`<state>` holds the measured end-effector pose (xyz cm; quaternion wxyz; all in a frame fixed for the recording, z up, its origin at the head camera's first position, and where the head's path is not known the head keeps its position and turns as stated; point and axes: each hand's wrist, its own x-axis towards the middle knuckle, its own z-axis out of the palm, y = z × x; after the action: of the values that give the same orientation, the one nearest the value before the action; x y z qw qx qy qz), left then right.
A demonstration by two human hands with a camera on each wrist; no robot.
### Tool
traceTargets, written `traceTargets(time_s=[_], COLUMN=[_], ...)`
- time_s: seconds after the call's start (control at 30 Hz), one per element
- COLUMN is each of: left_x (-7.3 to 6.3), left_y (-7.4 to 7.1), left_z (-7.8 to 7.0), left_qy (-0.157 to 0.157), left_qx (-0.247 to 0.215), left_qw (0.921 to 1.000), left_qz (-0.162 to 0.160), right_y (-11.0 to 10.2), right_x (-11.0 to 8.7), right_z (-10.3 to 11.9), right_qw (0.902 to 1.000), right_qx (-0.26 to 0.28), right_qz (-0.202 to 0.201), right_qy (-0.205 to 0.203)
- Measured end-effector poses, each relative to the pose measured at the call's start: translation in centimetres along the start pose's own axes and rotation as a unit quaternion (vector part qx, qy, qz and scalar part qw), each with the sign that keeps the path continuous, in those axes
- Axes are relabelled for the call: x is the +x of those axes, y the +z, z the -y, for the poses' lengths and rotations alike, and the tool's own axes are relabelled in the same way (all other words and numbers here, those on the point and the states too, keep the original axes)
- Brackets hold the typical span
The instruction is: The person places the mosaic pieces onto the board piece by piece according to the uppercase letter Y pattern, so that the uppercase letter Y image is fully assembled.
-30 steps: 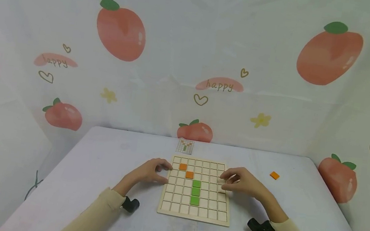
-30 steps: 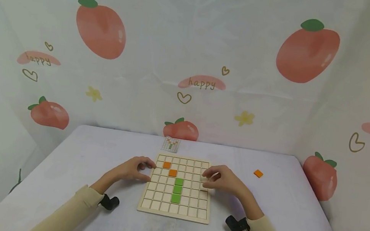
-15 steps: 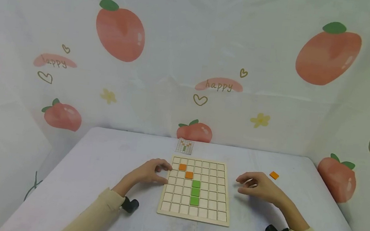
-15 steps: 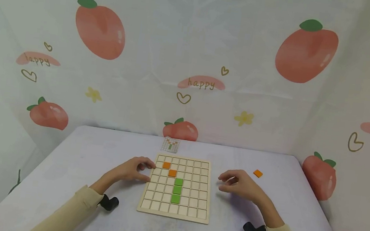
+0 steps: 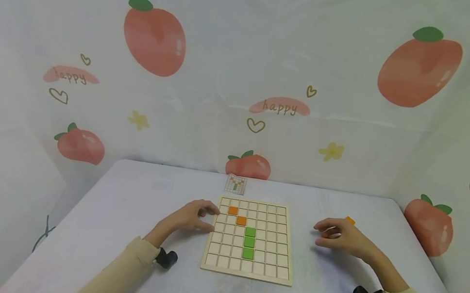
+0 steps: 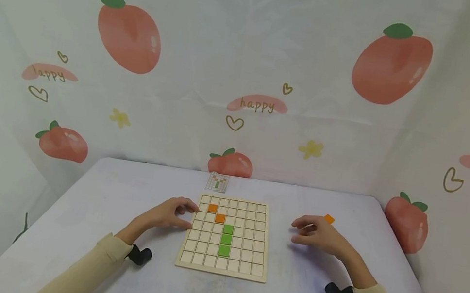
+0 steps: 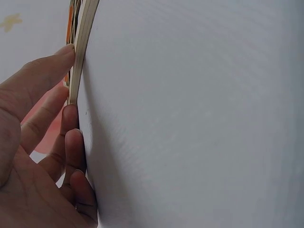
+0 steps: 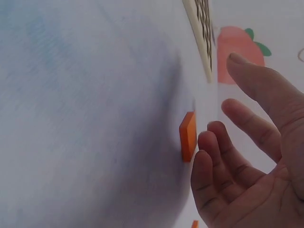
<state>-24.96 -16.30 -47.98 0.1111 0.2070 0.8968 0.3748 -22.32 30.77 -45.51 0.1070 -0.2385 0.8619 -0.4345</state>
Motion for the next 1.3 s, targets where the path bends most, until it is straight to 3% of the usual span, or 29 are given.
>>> traceTargets(time_s=[0.53, 0.83, 1.3], left_x=[0.1, 0.1, 0.2], left_y=[0.0, -0.1, 0.0], left_z=[0.1, 0.1, 0.2], left_qy=[0.007, 0.009, 0.012], left_qx=[0.01, 0.01, 0.015], left_qw=[0.9999, 0.9999, 0.9998], left_qz=[0.002, 0.002, -0.002], right_y=[-0.5, 0.1, 0.2], right_x=[-1.0, -0.9, -0.9], right_z=[-2.7, -2.7, -2.5], right_qw=[0.9965, 0.9929, 0.9939], right_qx=[-0.071, -0.096, -0.097], right_qz=[-0.044, -0.067, -0.051], right_qy=[0.008, 0.017, 0.013])
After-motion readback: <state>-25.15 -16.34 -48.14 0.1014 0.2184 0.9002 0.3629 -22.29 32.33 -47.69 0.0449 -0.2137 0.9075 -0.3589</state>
